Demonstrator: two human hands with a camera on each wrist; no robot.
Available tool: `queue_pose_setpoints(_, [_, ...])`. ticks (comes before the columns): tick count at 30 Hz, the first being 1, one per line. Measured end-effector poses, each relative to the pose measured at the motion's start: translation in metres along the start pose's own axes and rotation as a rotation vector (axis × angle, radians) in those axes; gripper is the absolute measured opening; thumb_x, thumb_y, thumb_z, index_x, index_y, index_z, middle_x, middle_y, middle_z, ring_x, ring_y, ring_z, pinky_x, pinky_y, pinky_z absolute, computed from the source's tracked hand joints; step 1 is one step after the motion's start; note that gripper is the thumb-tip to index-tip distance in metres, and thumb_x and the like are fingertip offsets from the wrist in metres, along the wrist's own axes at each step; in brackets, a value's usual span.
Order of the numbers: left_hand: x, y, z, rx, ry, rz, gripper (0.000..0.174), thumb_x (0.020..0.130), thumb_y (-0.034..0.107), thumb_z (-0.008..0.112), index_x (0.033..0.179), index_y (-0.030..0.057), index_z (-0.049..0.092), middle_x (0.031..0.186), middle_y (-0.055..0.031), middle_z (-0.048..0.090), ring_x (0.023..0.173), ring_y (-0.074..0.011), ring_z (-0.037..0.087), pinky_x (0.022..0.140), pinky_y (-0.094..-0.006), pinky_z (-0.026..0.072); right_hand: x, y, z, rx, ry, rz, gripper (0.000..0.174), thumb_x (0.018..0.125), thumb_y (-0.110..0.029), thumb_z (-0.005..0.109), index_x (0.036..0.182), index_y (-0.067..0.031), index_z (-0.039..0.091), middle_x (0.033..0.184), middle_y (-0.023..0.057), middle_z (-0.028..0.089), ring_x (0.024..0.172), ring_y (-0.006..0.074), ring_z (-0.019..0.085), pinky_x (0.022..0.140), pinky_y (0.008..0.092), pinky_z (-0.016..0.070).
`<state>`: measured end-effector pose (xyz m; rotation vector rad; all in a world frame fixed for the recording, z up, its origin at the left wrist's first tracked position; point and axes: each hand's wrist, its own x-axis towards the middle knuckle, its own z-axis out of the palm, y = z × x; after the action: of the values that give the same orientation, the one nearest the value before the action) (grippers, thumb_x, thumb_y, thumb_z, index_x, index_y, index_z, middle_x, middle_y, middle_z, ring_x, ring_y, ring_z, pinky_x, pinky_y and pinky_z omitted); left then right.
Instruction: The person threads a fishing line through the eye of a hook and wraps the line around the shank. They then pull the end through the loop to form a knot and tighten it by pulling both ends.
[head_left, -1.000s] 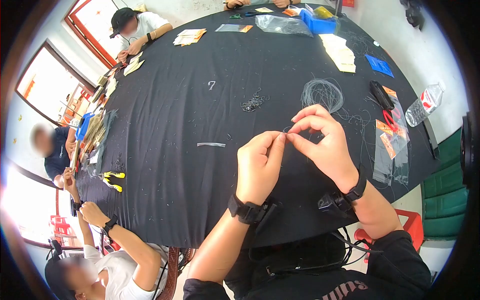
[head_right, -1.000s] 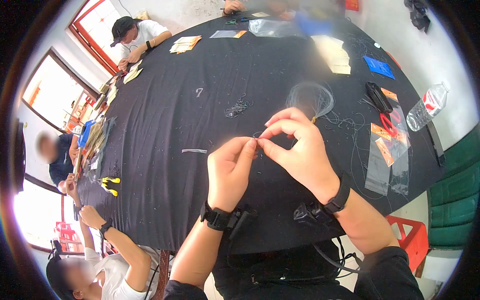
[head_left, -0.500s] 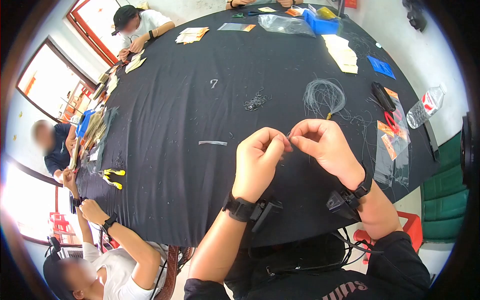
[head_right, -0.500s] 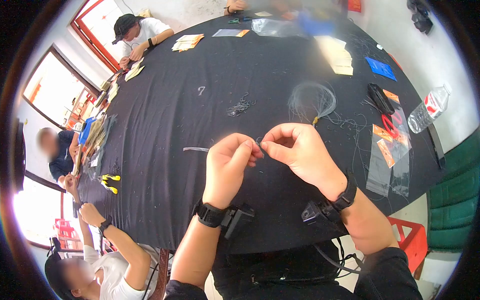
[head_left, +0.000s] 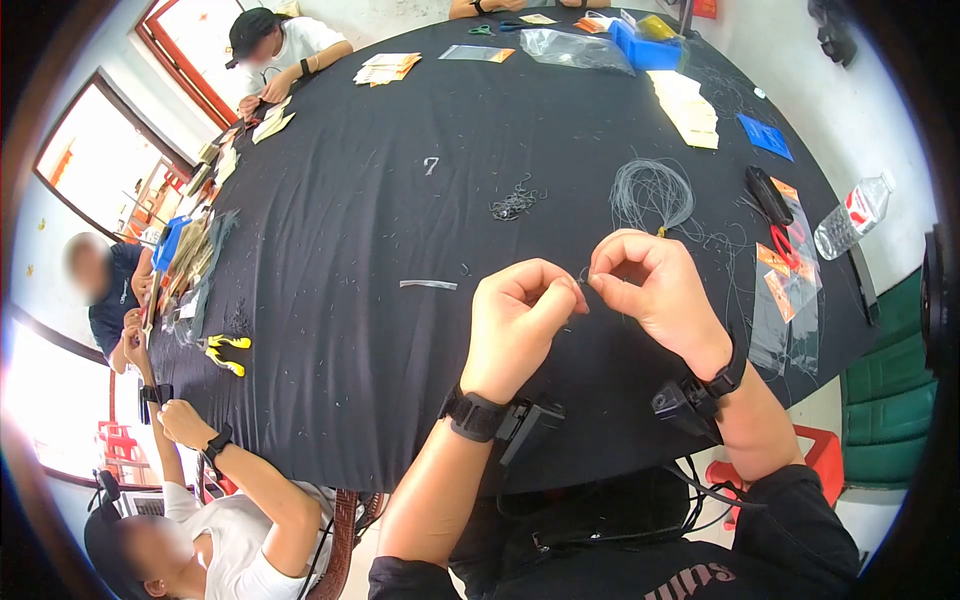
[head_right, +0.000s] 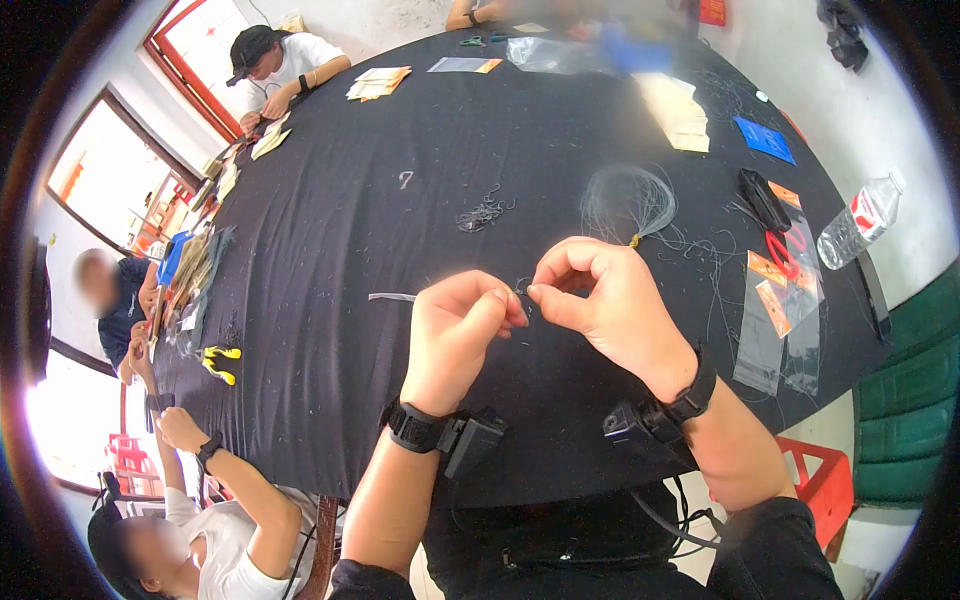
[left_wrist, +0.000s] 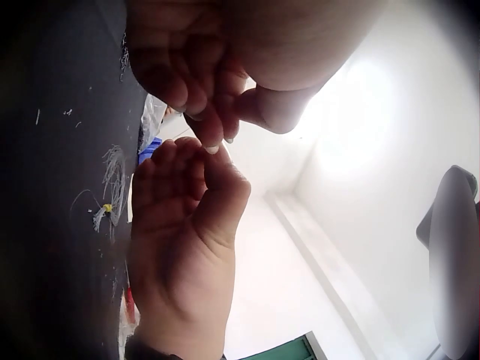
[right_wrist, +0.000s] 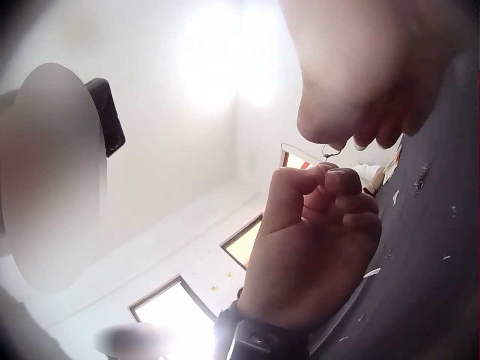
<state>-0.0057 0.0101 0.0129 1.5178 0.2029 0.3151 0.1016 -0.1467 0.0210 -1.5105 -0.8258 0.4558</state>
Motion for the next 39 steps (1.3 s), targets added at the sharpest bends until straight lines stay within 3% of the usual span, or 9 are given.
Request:
queue_pose_setpoints(5, [0.0,-0.001,0.002,-0.019,0.045,0.056,0.02,0.097,0.009,0.053,0.094,-0.0021,0.069,0.089,-0.007,0.071,0.081,-0.0109,0.064,0.074,-0.0249,0.0501,0.0,0.005,-0.002,0.186,0.007,-0.009,0.009,0.09,-0.008,0.072,0.09,0.0,0.068,0.089,-0.0015,0.064,0.081,0.006,0.061,0.073,0.0217,0.0496])
queue_pose_setpoints(11, [-0.001,0.0,0.009,-0.06,0.069,0.153,0.022,0.096,0.012,0.067,0.111,-0.003,0.07,0.105,-0.0097,0.072,0.092,-0.0113,0.065,0.083,-0.0255,0.0509,0.0,0.005,0.002,0.26,0.07,0.064,0.01,0.092,-0.007,0.071,0.099,-0.0001,0.071,0.091,0.001,0.07,0.085,0.0061,0.063,0.077,0.0214,0.0504])
queue_pose_setpoints(14, [0.002,-0.004,0.004,0.02,0.065,0.198,0.022,0.093,0.012,0.071,0.11,-0.0028,0.07,0.104,-0.0093,0.072,0.093,-0.0108,0.065,0.083,-0.0248,0.0502,0.0,0.005,0.0,0.272,0.044,0.06,0.012,0.091,-0.007,0.072,0.101,0.0001,0.072,0.092,0.0015,0.07,0.086,0.0069,0.064,0.078,0.0216,0.051])
queue_pose_setpoints(23, [0.003,-0.005,0.001,0.049,0.057,0.101,0.019,0.097,0.014,0.067,0.103,-0.0031,0.07,0.097,-0.0057,0.072,0.092,-0.0106,0.064,0.08,-0.0247,0.0495,0.003,-0.007,-0.002,0.297,0.061,0.078,0.013,0.092,-0.009,0.072,0.104,-0.0028,0.07,0.091,0.0016,0.07,0.086,0.0077,0.065,0.077,0.0216,0.0515])
queue_pose_setpoints(26, [0.003,-0.007,0.001,0.078,0.03,0.114,0.018,0.097,0.014,0.066,0.102,-0.0029,0.07,0.097,-0.0065,0.072,0.092,-0.011,0.065,0.08,-0.0251,0.0496,0.004,-0.011,-0.006,0.12,0.005,0.132,0.012,0.092,-0.009,0.07,0.104,-0.0042,0.069,0.09,0.0003,0.069,0.082,0.0062,0.063,0.072,0.0214,0.0499])
queue_pose_setpoints(29, [0.003,-0.002,0.001,0.087,-0.018,0.143,0.018,0.099,0.014,0.062,0.104,-0.0023,0.068,0.096,-0.008,0.072,0.093,-0.0118,0.065,0.081,-0.0254,0.0497,0.005,-0.004,-0.013,-0.081,-0.044,0.065,0.009,0.094,-0.01,0.068,0.1,-0.0036,0.067,0.087,-0.0006,0.066,0.077,0.005,0.059,0.068,0.022,0.0481])
queue_pose_setpoints(35, [0.001,0.0,0.005,0.046,-0.078,0.111,0.021,0.103,0.012,0.047,0.095,0.0003,0.062,0.086,-0.0063,0.07,0.077,-0.0101,0.061,0.072,-0.0242,0.0471,0.005,0.002,-0.008,0.199,-0.082,0.036,0.014,0.101,-0.017,0.059,0.095,-0.0041,0.06,0.077,-0.0027,0.059,0.067,0.0059,0.054,0.063,0.0218,0.0454])
queue_pose_setpoints(39, [-0.002,0.0,0.006,0.135,-0.06,0.1,0.021,0.1,0.009,0.044,0.085,0.0014,0.056,0.072,-0.0036,0.063,0.066,-0.0088,0.055,0.064,-0.0243,0.0441,0.002,0.002,-0.008,0.465,-0.198,0.241,0.02,0.102,-0.023,0.056,0.09,-0.0075,0.057,0.069,-0.006,0.048,0.056,0.0038,0.043,0.05,0.0207,0.0317])
